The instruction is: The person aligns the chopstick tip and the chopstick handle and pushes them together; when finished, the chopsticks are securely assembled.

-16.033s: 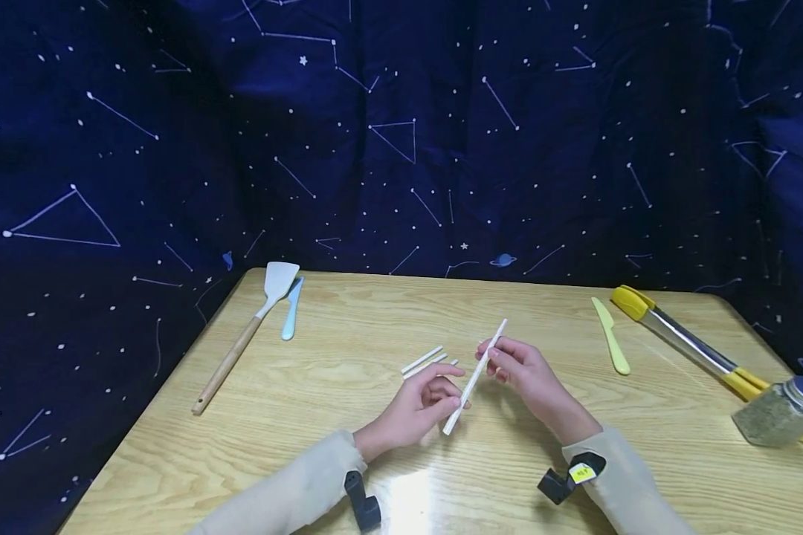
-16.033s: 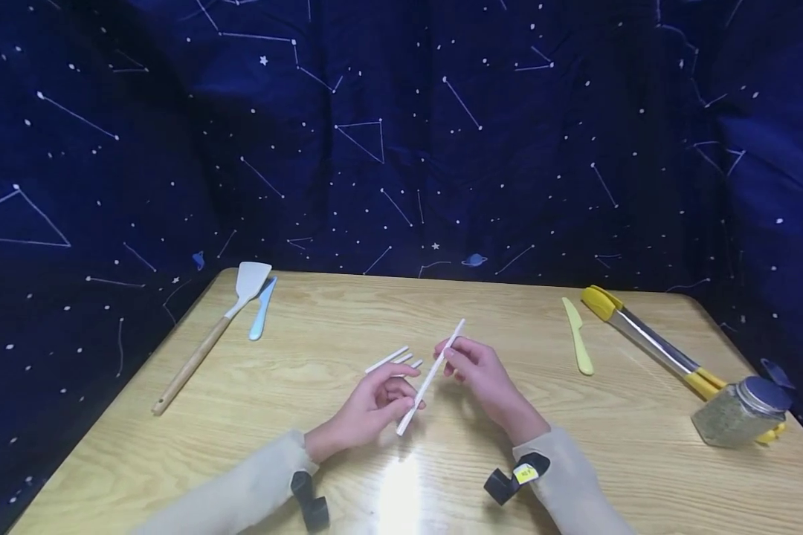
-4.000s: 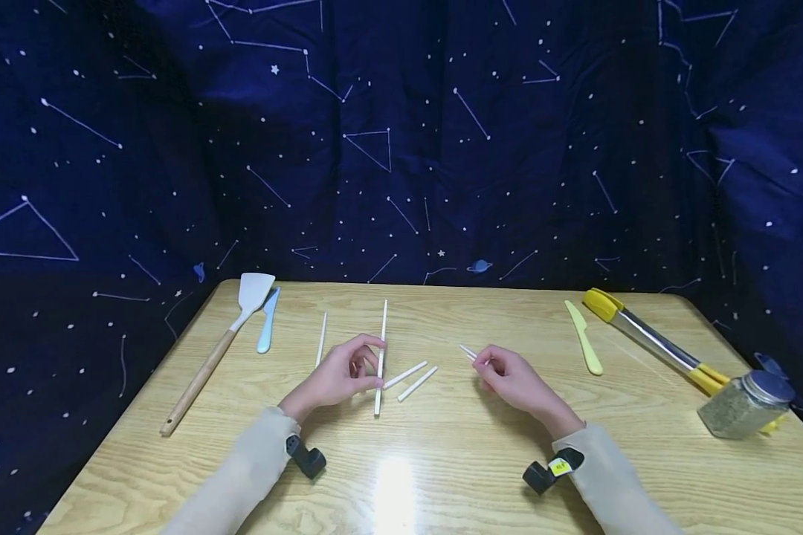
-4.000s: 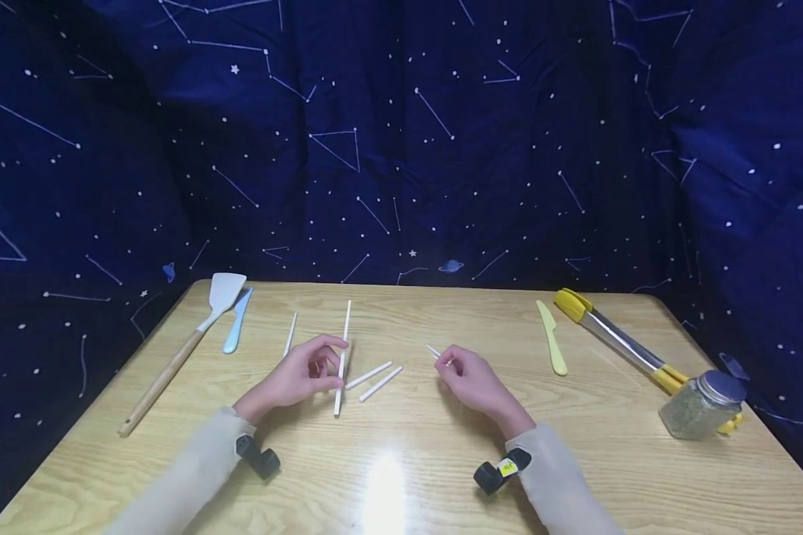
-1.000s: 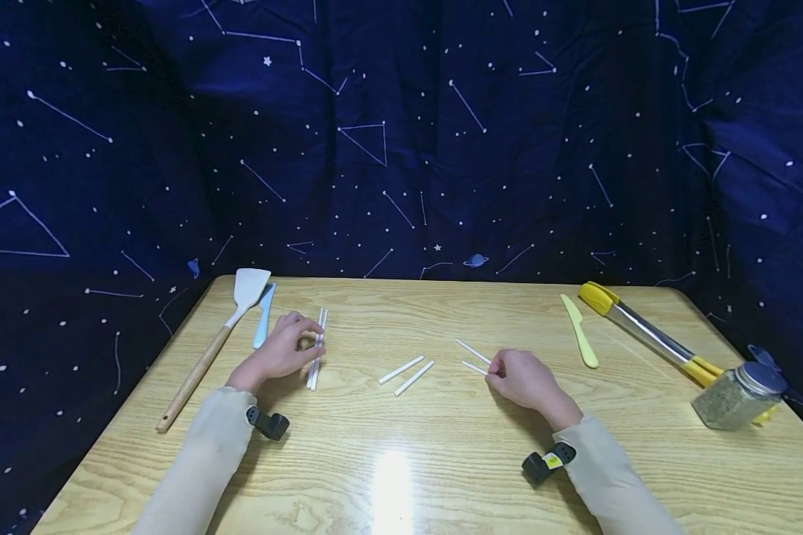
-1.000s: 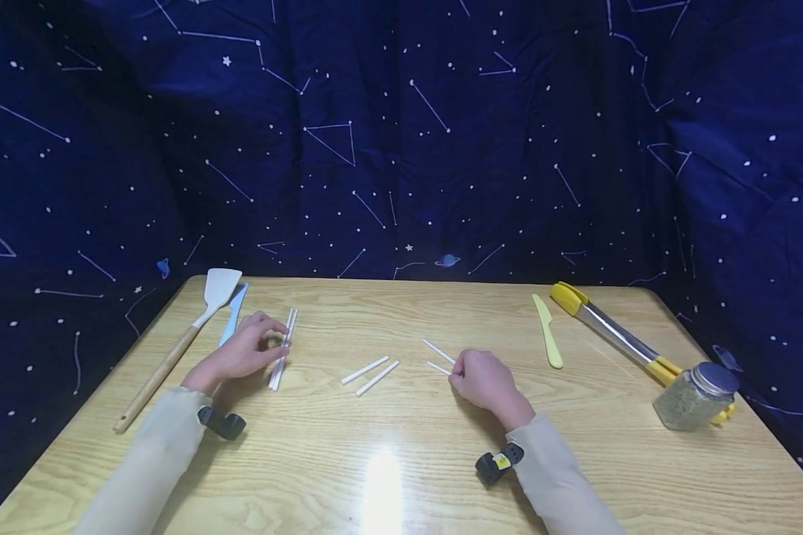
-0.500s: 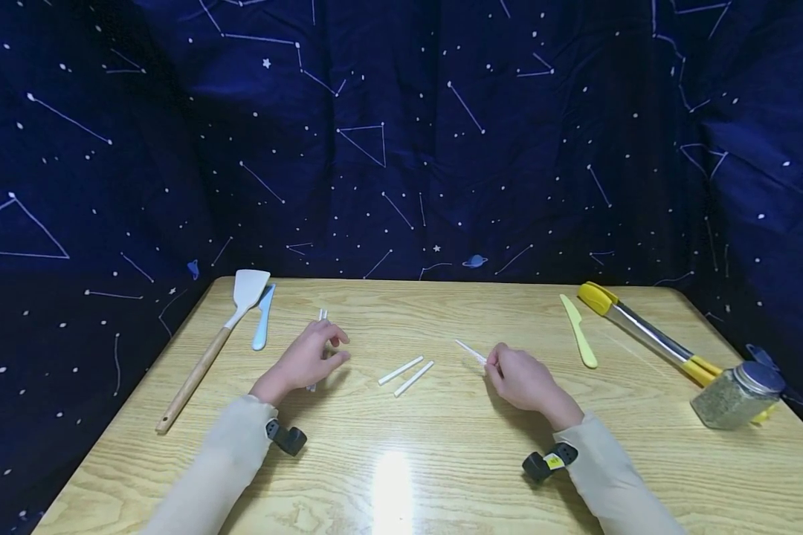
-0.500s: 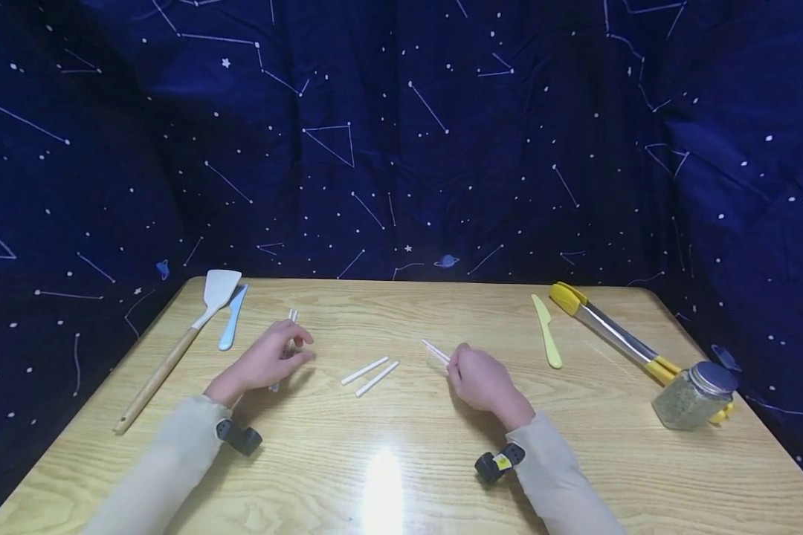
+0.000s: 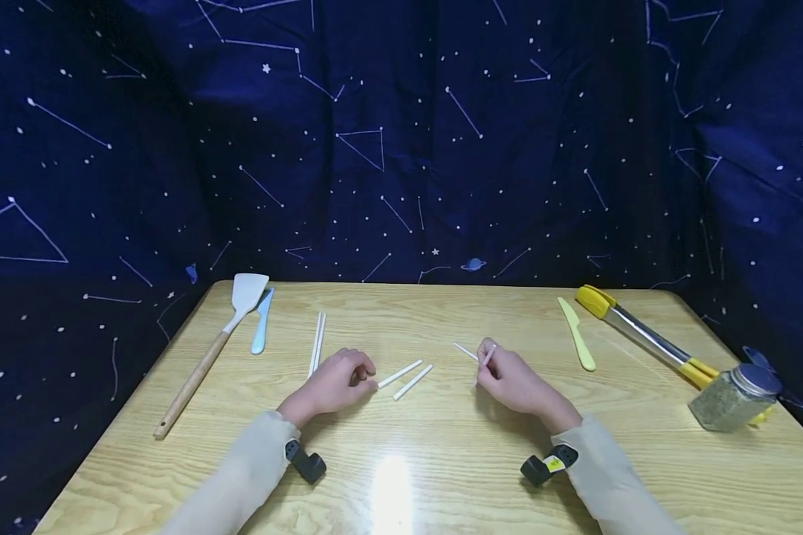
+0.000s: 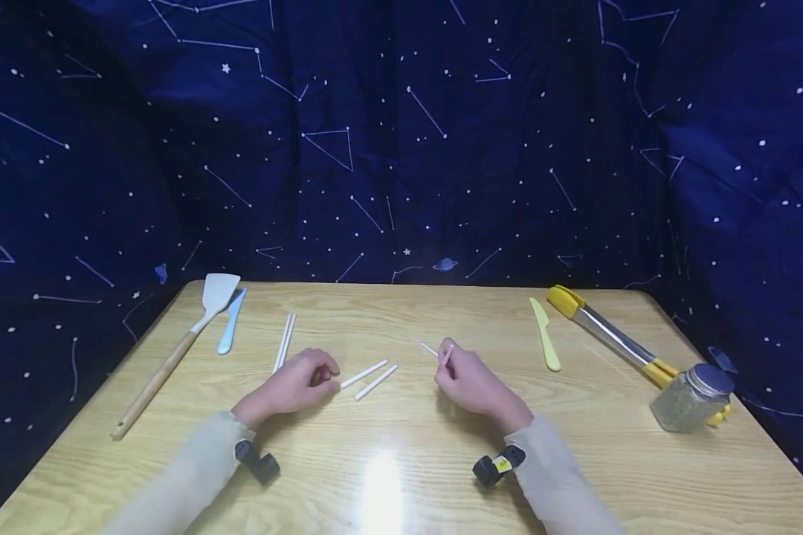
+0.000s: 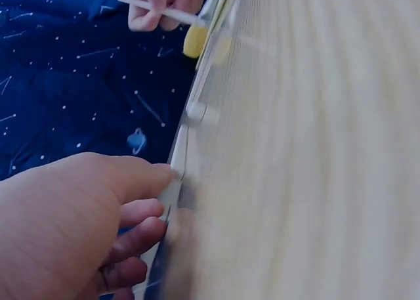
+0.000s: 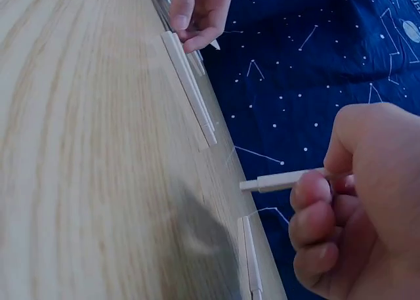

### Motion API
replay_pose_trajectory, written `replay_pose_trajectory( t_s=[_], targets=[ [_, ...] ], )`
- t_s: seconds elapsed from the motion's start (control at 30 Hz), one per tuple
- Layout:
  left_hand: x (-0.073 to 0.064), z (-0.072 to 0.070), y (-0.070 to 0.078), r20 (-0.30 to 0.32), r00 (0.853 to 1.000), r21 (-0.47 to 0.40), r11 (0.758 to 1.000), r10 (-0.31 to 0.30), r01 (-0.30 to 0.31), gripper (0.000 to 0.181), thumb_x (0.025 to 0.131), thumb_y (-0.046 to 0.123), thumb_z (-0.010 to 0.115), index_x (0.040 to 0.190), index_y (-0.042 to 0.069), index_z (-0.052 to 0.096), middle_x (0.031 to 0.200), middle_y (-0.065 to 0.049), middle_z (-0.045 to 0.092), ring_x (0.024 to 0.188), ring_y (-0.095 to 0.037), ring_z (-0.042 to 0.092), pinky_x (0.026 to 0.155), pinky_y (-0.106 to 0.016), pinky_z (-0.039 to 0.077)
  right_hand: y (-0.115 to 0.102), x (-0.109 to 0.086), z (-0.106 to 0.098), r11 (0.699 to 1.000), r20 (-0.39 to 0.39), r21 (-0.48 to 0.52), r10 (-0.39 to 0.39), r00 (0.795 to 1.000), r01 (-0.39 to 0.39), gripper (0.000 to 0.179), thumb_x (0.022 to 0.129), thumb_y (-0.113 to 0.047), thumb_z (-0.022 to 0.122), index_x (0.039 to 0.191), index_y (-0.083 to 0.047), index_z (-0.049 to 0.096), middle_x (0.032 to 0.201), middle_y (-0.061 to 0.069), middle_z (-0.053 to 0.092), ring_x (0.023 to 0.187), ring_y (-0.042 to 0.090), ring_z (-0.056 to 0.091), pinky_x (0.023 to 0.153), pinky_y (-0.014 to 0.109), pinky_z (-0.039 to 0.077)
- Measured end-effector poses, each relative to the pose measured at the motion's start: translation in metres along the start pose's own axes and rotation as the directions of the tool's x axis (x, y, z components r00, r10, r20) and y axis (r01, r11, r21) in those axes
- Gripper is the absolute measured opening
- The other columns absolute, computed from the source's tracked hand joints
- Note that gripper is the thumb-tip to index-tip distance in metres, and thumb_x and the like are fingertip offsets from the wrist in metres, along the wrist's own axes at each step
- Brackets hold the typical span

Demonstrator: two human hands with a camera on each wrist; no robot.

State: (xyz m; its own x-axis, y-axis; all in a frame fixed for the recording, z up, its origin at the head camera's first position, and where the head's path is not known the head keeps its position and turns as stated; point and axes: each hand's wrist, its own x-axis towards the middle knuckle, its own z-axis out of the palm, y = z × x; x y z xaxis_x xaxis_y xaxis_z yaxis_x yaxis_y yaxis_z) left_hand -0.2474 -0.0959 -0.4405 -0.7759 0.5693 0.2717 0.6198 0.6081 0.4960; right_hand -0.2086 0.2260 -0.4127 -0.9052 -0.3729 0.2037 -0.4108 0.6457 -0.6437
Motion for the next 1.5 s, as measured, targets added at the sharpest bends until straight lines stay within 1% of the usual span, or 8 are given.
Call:
replay_pose_trajectory(
  t_s=[0.1, 0.23, 0.33, 0.43, 0.77, 0.97, 1.2, 1.5],
  targets=[
    [0.001, 0.009, 0.003, -0.020, 1.000, -0.031, 0.999, 0.008, -0.009, 0.019, 0.081, 0.020, 0.073, 0.093, 0.008, 0.066, 0.081, 0.001, 0.058, 0.075, -0.012, 0.050, 0.068, -0.022, 0.042, 0.000, -0.001, -0.002, 0.999, -0.039, 0.034, -0.014, 0.999, 0.015, 0.015, 0.082, 0.003, 0.053, 0.082, -0.009, 0.044, 0.062, -0.006, 0.037, 0.052, 0.002, 0.033, 0.047, 0.019, 0.027],
    [0.002, 0.021, 0.007, -0.096, 0.995, -0.026, 1.000, 0.008, -0.010, 0.016, 0.079, 0.020, 0.075, 0.086, 0.011, 0.065, 0.077, 0.004, 0.055, 0.070, -0.008, 0.047, 0.064, -0.020, 0.040, 0.000, 0.001, -0.003, 0.997, -0.070, 0.066, -0.029, 0.997, 0.034, 0.017, 0.079, 0.004, 0.055, 0.080, -0.011, 0.047, 0.062, -0.006, 0.040, 0.051, 0.001, 0.034, 0.046, 0.018, 0.028],
    [0.003, 0.027, 0.010, -0.177, 0.984, -0.009, 1.000, -0.003, 0.001, 0.013, 0.078, 0.018, 0.076, 0.078, 0.013, 0.064, 0.071, 0.005, 0.054, 0.066, -0.007, 0.046, 0.061, -0.019, 0.038, -0.001, 0.003, -0.003, 0.995, -0.064, 0.093, -0.029, 0.998, 0.034, 0.017, 0.079, 0.004, 0.055, 0.080, -0.011, 0.047, 0.062, -0.006, 0.043, 0.049, 0.001, 0.036, 0.045, 0.018, 0.029],
    [0.003, 0.029, 0.012, -0.217, 0.976, -0.014, 1.000, -0.018, 0.015, 0.013, 0.079, 0.016, 0.075, 0.075, 0.014, 0.063, 0.068, 0.006, 0.053, 0.065, -0.008, 0.045, 0.060, -0.019, 0.037, -0.003, 0.004, -0.003, 0.993, -0.060, 0.112, -0.019, 0.998, 0.026, 0.015, 0.080, 0.004, 0.054, 0.081, -0.010, 0.048, 0.063, -0.005, 0.047, 0.048, 0.003, 0.042, 0.044, 0.018, 0.033],
    [0.001, 0.031, 0.011, -0.232, 0.970, -0.066, 0.996, -0.068, 0.054, 0.011, 0.082, 0.012, 0.071, 0.077, 0.013, 0.061, 0.071, 0.007, 0.053, 0.067, -0.008, 0.044, 0.060, -0.019, 0.038, -0.001, 0.005, 0.000, 0.965, -0.077, 0.259, 0.069, 0.995, -0.047, 0.005, 0.088, 0.005, 0.050, 0.088, 0.002, 0.046, 0.065, 0.004, 0.051, 0.049, 0.007, 0.046, 0.046, 0.021, 0.040],
    [0.002, 0.031, 0.012, -0.254, 0.965, -0.146, 0.989, -0.068, 0.031, 0.009, 0.088, 0.013, 0.068, 0.081, 0.011, 0.062, 0.073, 0.007, 0.055, 0.068, -0.008, 0.047, 0.060, -0.019, 0.041, -0.002, 0.005, -0.001, 0.937, -0.099, 0.338, 0.123, 0.987, -0.083, 0.002, 0.093, 0.003, 0.048, 0.092, 0.003, 0.046, 0.073, 0.013, 0.057, 0.053, 0.010, 0.049, 0.049, 0.023, 0.044],
    [0.002, 0.032, 0.013, -0.276, 0.959, -0.186, 0.983, -0.058, 0.006, 0.007, 0.089, 0.012, 0.068, 0.084, 0.009, 0.063, 0.075, 0.004, 0.055, 0.067, -0.006, 0.045, 0.058, -0.019, 0.040, -0.004, 0.005, -0.005, 0.897, -0.131, 0.430, 0.173, 0.976, -0.101, 0.004, 0.096, 0.000, 0.047, 0.094, 0.003, 0.047, 0.076, 0.010, 0.062, 0.053, 0.012, 0.053, 0.050, 0.025, 0.046],
    [-0.003, 0.036, 0.022, -0.329, 0.942, -0.247, 0.969, -0.073, -0.011, 0.008, 0.087, 0.011, 0.070, 0.087, 0.007, 0.063, 0.075, 0.002, 0.053, 0.062, -0.007, 0.043, 0.055, -0.018, 0.037, -0.009, 0.003, -0.005, 0.896, -0.102, 0.443, 0.066, 0.993, -0.014, 0.010, 0.098, -0.006, 0.051, 0.098, 0.003, 0.051, 0.085, 0.010, 0.071, 0.059, 0.020, 0.062, 0.055, 0.027, 0.048]
  ],
)
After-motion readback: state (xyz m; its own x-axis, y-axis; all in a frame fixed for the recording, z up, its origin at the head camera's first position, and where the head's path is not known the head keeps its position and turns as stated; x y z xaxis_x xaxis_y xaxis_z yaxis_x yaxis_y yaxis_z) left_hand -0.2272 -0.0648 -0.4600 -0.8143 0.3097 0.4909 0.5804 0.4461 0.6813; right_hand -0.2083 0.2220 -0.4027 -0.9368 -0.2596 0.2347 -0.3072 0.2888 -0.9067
